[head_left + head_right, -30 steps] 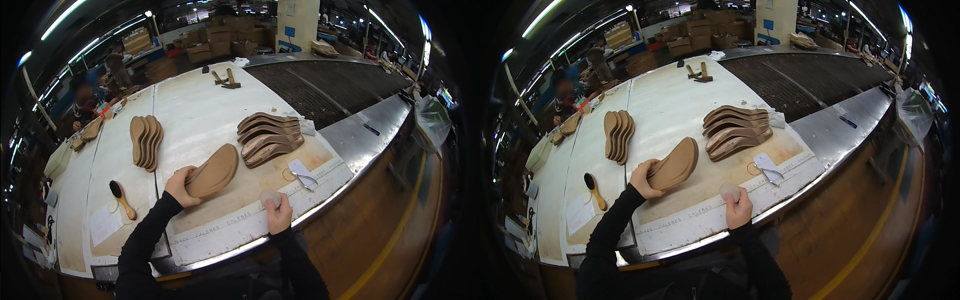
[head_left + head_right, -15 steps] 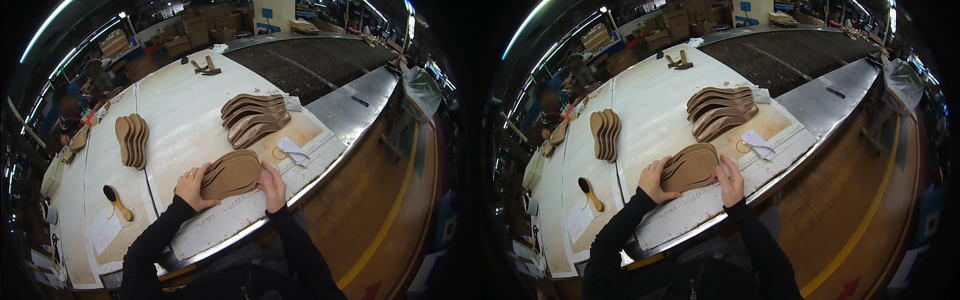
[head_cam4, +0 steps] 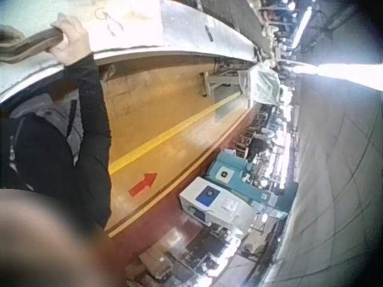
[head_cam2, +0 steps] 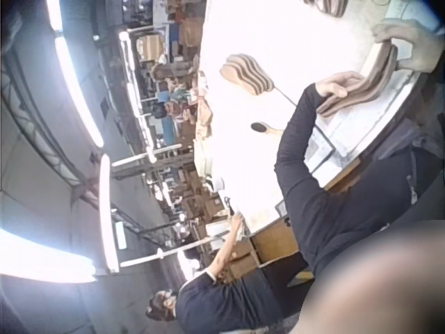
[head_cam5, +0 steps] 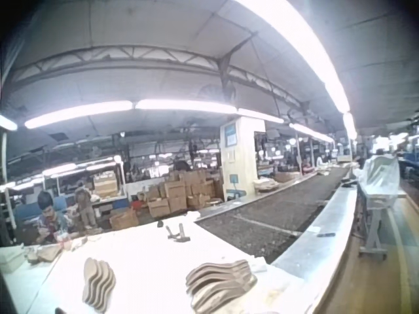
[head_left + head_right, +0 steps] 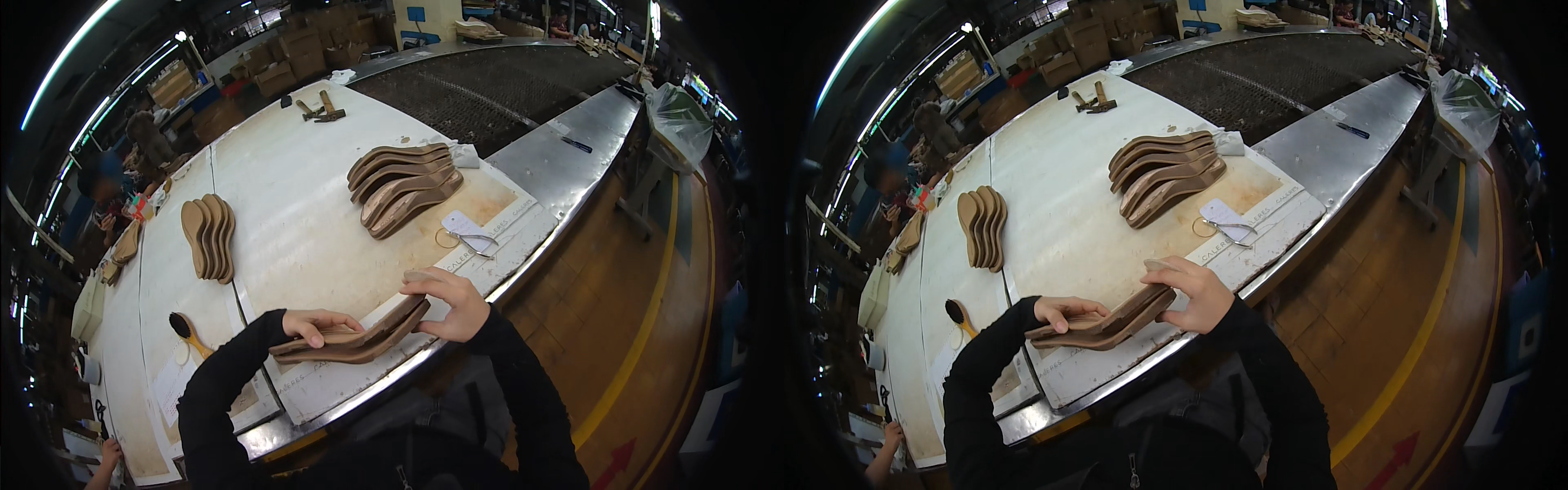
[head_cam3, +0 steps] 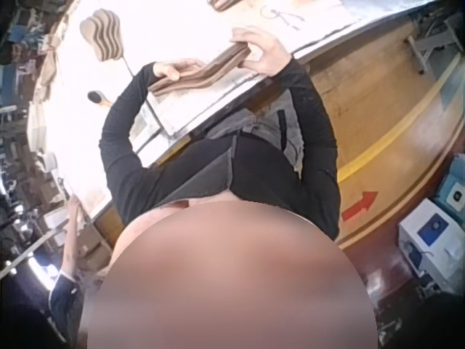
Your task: The person smooths the edges of stacked shoe insoles using a small white tool. They repeatedly rub the edges, flip the stack, and continue smoothing. Finally, they carry the stack to another workstation and place it on a table.
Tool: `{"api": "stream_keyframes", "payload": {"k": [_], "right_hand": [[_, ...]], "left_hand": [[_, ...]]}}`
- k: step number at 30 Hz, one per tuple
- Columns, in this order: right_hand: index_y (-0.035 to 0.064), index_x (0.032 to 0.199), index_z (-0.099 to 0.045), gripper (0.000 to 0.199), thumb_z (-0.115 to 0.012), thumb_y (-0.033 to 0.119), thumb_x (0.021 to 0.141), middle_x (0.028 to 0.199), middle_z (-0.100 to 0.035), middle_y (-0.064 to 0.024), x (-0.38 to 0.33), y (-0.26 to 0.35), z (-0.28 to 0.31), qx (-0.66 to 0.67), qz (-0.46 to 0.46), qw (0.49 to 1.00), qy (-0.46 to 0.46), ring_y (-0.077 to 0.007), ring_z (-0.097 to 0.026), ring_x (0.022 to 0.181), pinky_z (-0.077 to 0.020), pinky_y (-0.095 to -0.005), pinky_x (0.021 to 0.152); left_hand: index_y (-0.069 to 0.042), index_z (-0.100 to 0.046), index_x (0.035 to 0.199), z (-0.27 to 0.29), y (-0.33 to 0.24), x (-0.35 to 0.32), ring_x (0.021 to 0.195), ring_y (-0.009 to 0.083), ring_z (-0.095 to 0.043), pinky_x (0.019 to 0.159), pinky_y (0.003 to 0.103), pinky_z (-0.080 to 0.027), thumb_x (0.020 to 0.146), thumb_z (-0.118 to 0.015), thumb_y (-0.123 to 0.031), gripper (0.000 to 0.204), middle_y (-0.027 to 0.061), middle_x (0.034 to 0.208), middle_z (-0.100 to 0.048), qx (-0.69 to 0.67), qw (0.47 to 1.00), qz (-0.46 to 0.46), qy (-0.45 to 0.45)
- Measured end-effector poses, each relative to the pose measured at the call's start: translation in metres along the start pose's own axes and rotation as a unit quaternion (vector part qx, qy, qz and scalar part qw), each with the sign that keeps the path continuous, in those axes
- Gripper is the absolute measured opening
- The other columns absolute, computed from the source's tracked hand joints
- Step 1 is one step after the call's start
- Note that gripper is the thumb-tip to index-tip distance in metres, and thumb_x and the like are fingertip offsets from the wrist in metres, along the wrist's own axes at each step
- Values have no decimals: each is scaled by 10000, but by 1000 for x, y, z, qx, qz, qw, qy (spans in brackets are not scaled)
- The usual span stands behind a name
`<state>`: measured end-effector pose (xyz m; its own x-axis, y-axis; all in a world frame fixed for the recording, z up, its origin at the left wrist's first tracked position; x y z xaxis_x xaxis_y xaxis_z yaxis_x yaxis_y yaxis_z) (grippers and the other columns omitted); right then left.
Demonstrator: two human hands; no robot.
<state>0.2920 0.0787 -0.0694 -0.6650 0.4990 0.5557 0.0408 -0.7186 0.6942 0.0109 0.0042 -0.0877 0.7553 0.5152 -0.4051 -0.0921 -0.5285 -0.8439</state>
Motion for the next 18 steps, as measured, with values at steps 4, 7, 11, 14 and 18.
{"api": "stream_keyframes", "payload": {"k": [4, 7, 11, 14, 18], "right_hand": [[58, 1061, -652, 500, -855, 120, 607, 1045, -661, -114, -11, -18, -13, -27, -69, 997, -6, -248, -645, 856, -522, -304, 710], [49, 1048, -651, 480, -864, 157, 632, 998, -671, -114, -19, -21, -27, -13, -111, 992, -50, -225, -646, 804, -516, -291, 646], [39, 1080, -643, 480, -848, 165, 665, 983, -674, -126, -30, -15, -34, -37, -123, 988, -88, -219, -654, 820, -523, -292, 667], [19, 1109, -634, 408, -780, 121, 741, 995, -678, -137, -32, -8, -27, -43, -101, 987, -120, -223, -658, 827, -525, -293, 700], [-7, 1231, -548, 343, -553, -3, 888, 1003, -681, -159, -30, 1, 4, 2, -155, 976, -153, -198, -666, 823, -520, -296, 749]], "left_hand": [[-29, -562, 1277, 19, -33, -12, 1236, 255, -468, 1045, 373, -356, 695, -787, -409, 731, 154, 1314, -513, 405, 907, -36, -107], [-49, -578, 1228, -27, -53, -14, 1081, 317, -545, 935, 405, -398, 671, -801, -469, 732, 176, 1190, -566, 542, 804, -130, -209], [-117, -573, 1213, -60, -24, 22, 915, 297, -581, 884, 417, -374, 657, -794, -527, 725, 111, 1000, -612, 620, 659, -183, -384], [-179, -624, 1146, -64, -16, 34, 844, 229, -561, 836, 397, -339, 687, -771, -509, 584, 26, 908, -602, 633, 579, -214, -468], [-179, -655, 1086, -50, -18, 34, 825, 224, -550, 837, 394, -333, 679, -793, -435, 500, 13, 882, -602, 646, 613, -209, -403]]}}
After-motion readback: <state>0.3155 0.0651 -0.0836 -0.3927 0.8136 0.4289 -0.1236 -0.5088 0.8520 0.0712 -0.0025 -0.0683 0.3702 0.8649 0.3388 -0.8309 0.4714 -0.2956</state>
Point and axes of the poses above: each hand's wrist, its own x-axis towards the middle knuckle, its own z-axis out of the back of the hand, y = z × x, the point moved 2 cm from there along x, towards the middle knuckle
